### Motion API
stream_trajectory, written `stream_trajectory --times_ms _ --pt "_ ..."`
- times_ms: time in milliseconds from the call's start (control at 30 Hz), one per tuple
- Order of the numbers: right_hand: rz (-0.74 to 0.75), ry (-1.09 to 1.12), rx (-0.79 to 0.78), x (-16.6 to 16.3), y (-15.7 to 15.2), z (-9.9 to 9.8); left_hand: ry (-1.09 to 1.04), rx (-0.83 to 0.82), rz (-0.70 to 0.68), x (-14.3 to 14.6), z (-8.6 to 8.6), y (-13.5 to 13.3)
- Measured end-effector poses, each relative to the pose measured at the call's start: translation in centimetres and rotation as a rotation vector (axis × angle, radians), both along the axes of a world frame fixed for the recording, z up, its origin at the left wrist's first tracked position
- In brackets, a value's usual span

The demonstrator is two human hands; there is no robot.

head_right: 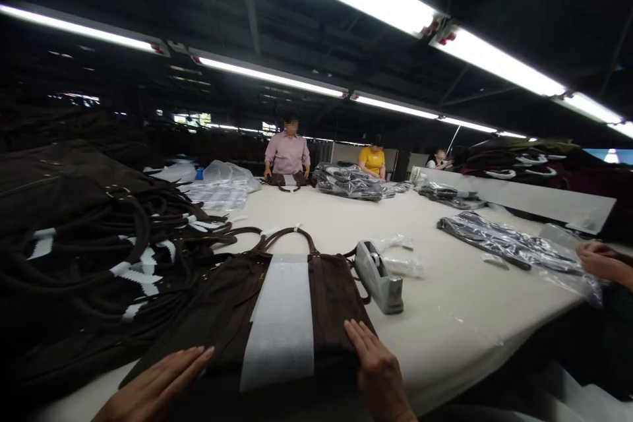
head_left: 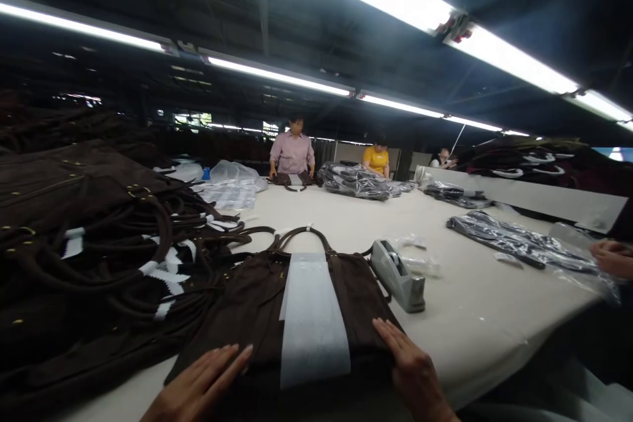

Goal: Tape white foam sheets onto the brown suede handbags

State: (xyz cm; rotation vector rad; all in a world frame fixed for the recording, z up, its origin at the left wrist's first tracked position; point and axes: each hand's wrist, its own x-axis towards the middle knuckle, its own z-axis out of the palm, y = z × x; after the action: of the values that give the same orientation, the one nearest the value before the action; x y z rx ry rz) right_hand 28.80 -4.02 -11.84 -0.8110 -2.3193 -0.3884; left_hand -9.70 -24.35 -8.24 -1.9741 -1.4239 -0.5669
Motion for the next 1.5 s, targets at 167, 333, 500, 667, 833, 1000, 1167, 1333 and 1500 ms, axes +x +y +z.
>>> stream_trajectory --times_ms 167,333,500,667,833,1000,1167,1333,1500 --pt "-0.177 -0.07 -0.119 -4.9 1.3 1.5 -0.111 0.016 0.029 -2.8 1.4 7.0" --pt "-0.054 -0.062 0.055 -8.3 4.0 -1.6 -0.169 0.067 0.149 -5.4 0.1 11.3" --pt "-0.137 -0.143 0.002 -10.0 9.1 -1.2 -0.102 0.088 0.119 -6.4 -0.9 14.0" --pt "-0.23 -0.277 -0.264 -12.2 10.0 3.0 -0.172 0.046 0.134 -6.7 -1.5 15.4" --pt "-0.07 -0.286 -0.292 -12.5 8.7 3.7 -0.159 0.056 0.109 -7.3 -1.9 15.4" --pt "0.073 -0.25 -0.291 -12.9 7.6 3.7 -0.156 0.065 0.117 -7.7 -2.0 15.5" --pt "0.018 -0.16 -0.272 -14.8 6.4 3.2 -0.241 0.024 0.134 -7.1 -1.6 15.5" --pt "-0.069 -0.136 -0.121 -16.1 7.1 1.7 -0.261 0.03 0.103 -6.6 -0.7 15.1" --pt "-0.075 -0.224 -0.015 -16.3 8.1 1.0 -0.201 0.026 0.105 -6.6 -0.7 14.9"
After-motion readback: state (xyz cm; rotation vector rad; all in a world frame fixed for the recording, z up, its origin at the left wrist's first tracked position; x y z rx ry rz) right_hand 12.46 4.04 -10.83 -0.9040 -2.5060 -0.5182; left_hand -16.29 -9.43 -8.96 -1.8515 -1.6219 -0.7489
